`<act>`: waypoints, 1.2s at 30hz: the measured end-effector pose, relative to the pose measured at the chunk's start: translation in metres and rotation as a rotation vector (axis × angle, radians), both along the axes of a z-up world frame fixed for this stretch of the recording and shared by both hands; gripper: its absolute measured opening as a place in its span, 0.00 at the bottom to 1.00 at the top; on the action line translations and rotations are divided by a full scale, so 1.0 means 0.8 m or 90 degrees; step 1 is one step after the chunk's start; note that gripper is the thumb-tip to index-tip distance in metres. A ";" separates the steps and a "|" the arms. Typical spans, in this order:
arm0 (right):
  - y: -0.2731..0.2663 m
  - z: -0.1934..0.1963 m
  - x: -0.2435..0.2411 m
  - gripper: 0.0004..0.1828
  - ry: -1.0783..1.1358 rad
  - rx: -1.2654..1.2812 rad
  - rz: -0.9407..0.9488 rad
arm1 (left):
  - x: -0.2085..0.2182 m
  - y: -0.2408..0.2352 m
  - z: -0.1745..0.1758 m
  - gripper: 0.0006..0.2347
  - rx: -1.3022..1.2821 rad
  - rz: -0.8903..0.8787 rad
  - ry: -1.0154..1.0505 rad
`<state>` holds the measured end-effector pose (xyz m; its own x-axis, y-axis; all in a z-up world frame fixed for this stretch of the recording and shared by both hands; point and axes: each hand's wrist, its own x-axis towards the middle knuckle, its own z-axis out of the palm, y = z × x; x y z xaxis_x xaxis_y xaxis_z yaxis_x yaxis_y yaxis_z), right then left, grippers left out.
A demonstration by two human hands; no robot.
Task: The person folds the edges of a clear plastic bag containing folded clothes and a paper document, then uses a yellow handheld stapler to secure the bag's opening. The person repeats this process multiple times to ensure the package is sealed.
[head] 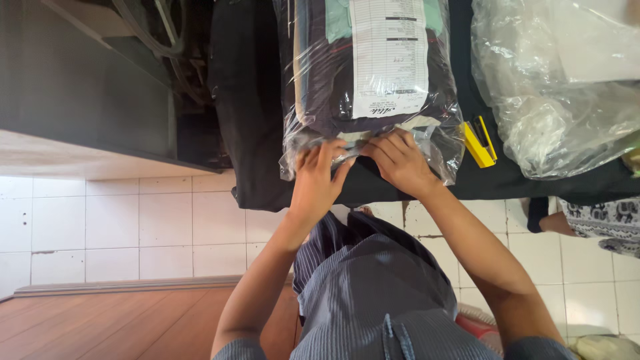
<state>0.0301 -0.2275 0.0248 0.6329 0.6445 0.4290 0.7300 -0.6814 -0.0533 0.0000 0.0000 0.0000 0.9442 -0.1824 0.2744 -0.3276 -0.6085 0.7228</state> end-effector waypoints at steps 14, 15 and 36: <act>0.010 0.049 0.013 0.14 0.174 -0.013 0.012 | 0.023 -0.009 0.002 0.08 0.359 -0.012 -0.411; 0.010 0.047 0.015 0.14 0.170 -0.008 0.018 | 0.024 -0.007 0.004 0.08 0.370 -0.033 -0.387; 0.022 0.000 -0.025 0.21 -0.042 0.210 -0.022 | 0.053 -0.035 0.036 0.03 0.191 -0.048 -0.092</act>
<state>0.0104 -0.2096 0.0251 0.6157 0.4429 0.6517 0.7158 -0.6602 -0.2275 0.0420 -0.0277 0.0286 0.8802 -0.3432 0.3278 -0.4658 -0.7571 0.4581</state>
